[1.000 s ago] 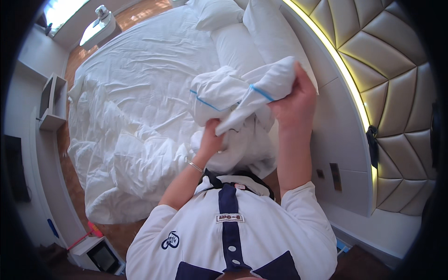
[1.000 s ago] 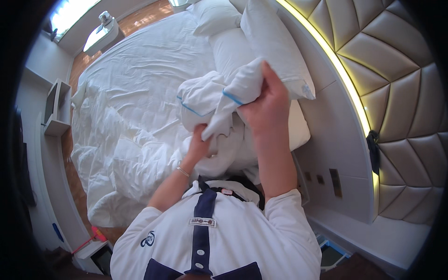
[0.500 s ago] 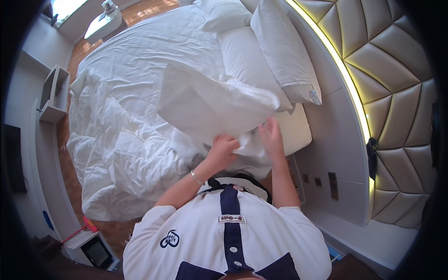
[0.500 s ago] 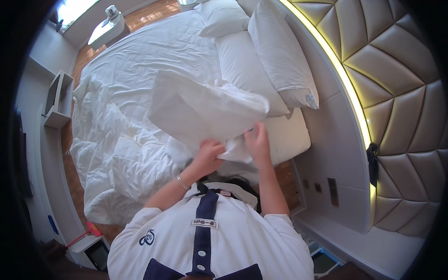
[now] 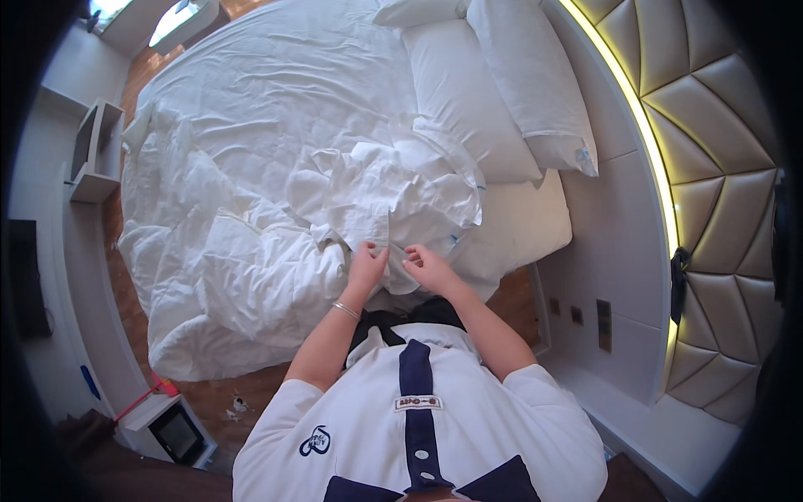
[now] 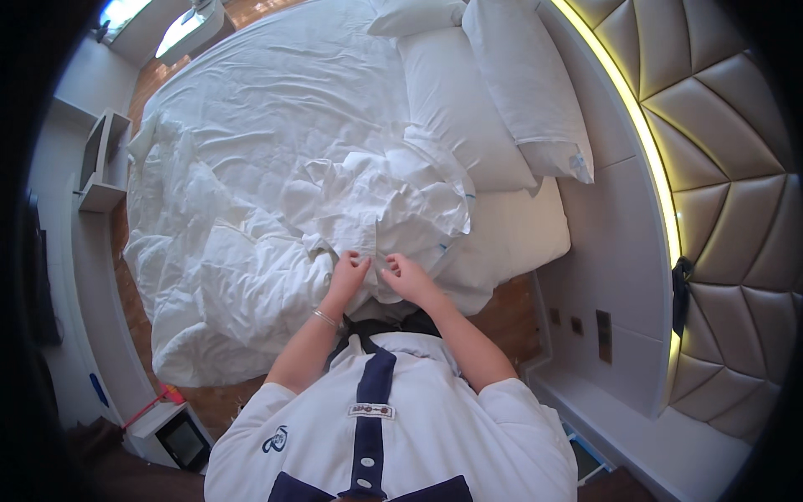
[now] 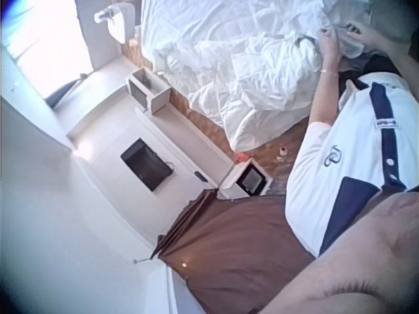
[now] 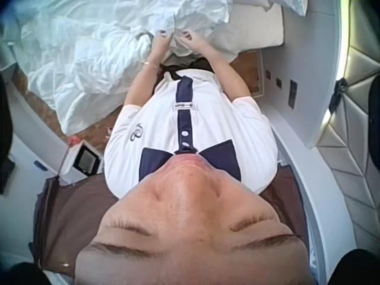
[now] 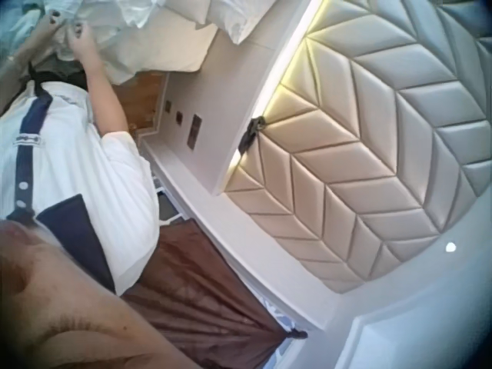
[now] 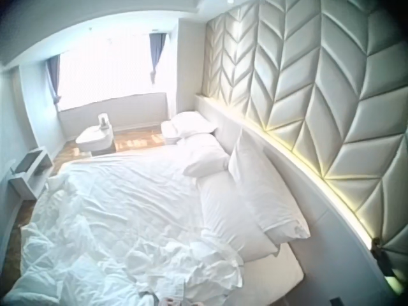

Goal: The person straightens a white duvet on a bed, then places a pillow on the bed and smooths it. The person continues to adjust the duvet and pillow, smoothing and arranging them on the bed.

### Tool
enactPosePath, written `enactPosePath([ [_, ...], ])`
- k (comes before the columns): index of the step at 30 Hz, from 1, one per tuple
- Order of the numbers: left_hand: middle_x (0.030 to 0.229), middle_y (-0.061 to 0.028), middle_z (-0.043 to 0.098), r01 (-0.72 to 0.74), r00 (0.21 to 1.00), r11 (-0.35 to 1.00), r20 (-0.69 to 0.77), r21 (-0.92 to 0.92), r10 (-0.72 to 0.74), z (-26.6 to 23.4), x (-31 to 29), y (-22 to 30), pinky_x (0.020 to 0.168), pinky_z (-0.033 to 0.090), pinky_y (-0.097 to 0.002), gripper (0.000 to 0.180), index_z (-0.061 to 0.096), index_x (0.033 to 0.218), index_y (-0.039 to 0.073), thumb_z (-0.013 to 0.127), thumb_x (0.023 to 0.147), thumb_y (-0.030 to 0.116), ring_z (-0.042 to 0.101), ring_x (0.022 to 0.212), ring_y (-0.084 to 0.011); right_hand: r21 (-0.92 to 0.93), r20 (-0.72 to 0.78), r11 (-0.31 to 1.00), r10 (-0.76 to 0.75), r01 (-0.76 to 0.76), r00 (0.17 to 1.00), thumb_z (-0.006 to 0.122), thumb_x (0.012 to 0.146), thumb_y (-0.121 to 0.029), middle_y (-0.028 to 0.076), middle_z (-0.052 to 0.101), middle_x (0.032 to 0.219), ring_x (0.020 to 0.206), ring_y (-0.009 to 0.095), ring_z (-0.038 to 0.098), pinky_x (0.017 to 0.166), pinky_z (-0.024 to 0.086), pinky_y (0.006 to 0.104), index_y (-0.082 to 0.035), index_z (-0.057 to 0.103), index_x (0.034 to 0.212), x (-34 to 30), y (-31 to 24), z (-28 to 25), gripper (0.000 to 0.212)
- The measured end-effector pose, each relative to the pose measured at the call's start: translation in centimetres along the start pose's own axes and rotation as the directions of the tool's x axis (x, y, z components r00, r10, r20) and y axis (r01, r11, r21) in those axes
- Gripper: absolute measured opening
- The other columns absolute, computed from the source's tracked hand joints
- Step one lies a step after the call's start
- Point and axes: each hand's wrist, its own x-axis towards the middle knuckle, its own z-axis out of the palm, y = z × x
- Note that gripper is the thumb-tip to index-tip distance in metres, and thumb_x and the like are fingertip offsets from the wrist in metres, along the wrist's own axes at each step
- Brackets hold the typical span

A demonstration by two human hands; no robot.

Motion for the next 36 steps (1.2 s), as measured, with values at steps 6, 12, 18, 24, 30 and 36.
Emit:
enactPosePath([
  [6, 0.123, -0.0303, 0.038, 0.223, 0.933, 0.897, -0.350, 0.381, -0.084, 3.3, 4.1, -1.2, 0.091, 0.043, -0.0408, 0.081, 0.033, 0.132, 0.008, 0.071, 0.069, 0.042, 0.048, 0.110, -0.0390, -0.085, 0.077, 0.990, 0.119, -0.112, 0.990, 0.060, 0.084, -0.028, 0.012, 0.060, 0.094, 0.081, 0.019, 0.060, 0.069, 0.050, 0.0318, -0.001, 0.051, 0.115, -0.5, 3.9, 1.5, 0.042],
  [12, 0.114, -0.0183, 0.054, 0.094, 0.985, 0.988, -0.154, 0.122, -0.075, 3.6, 6.5, -5.7, 0.084, 0.044, -0.0425, 0.041, 0.055, 0.115, 0.014, 0.051, 0.075, 0.008, 0.054, 0.099, -0.0354, -0.111, 0.040, 0.981, 0.165, -0.160, 0.985, 0.060, 0.083, -0.027, 0.013, 0.060, 0.099, 0.080, 0.020, 0.061, 0.071, 0.049, 0.0325, -0.001, 0.051, 0.115, 1.4, 4.7, -0.8, 0.042],
  [18, 0.063, -0.0130, 0.057, 0.039, 0.999, 0.994, 0.013, -0.105, -0.038, -0.3, 3.4, -6.4, 0.057, 0.043, -0.0339, 0.019, 0.064, 0.086, 0.008, 0.050, 0.075, 0.009, 0.055, 0.059, -0.0228, -0.089, -0.208, 0.991, 0.075, -0.095, 0.975, 0.066, 0.075, -0.031, 0.019, 0.056, 0.110, 0.085, 0.027, 0.060, 0.076, 0.047, 0.0366, -0.001, 0.044, 0.122, 10.5, 4.8, -1.1, 0.060],
  [24, 0.062, -0.0117, 0.056, -0.068, 0.956, 0.998, 0.287, 0.006, 0.064, -0.3, -2.9, -1.2, 0.055, 0.042, -0.0338, 0.015, 0.063, 0.079, 0.007, 0.050, 0.071, 0.005, 0.053, 0.056, -0.0226, -0.241, -0.555, 0.966, -0.058, -0.094, 0.830, 0.070, 0.068, -0.026, 0.023, 0.057, 0.107, 0.091, 0.036, 0.059, 0.085, 0.045, 0.0393, 0.000, 0.038, 0.127, 18.3, 4.0, -0.6, 0.072],
  [30, 0.084, -0.0160, 0.064, -0.081, 0.937, 0.993, 0.346, 0.087, 0.047, 0.6, -5.2, -2.3, 0.076, 0.048, -0.0363, 0.021, 0.066, 0.090, 0.008, 0.055, 0.078, 0.021, 0.061, 0.084, -0.0313, -0.165, -0.153, 0.978, 0.102, -0.127, 0.983, 0.057, 0.070, -0.016, 0.018, 0.062, 0.080, 0.074, 0.032, 0.060, 0.068, 0.047, 0.0392, -0.002, 0.054, 0.110, 18.3, 7.8, -0.3, 0.042],
  [36, 0.080, -0.0060, 0.059, 0.211, 0.975, 0.827, 0.169, -0.522, -0.142, -0.8, -1.9, -0.4, 0.060, 0.045, -0.0255, 0.054, 0.043, 0.125, 0.000, 0.060, 0.085, 0.032, 0.054, 0.068, -0.0110, -0.378, 0.165, 0.903, -0.151, 0.204, 0.975, 0.053, 0.071, -0.014, 0.020, 0.061, 0.076, 0.072, 0.040, 0.058, 0.066, 0.046, 0.0462, -0.008, 0.059, 0.093, 3.8, 0.3, 1.8, 0.024],
])
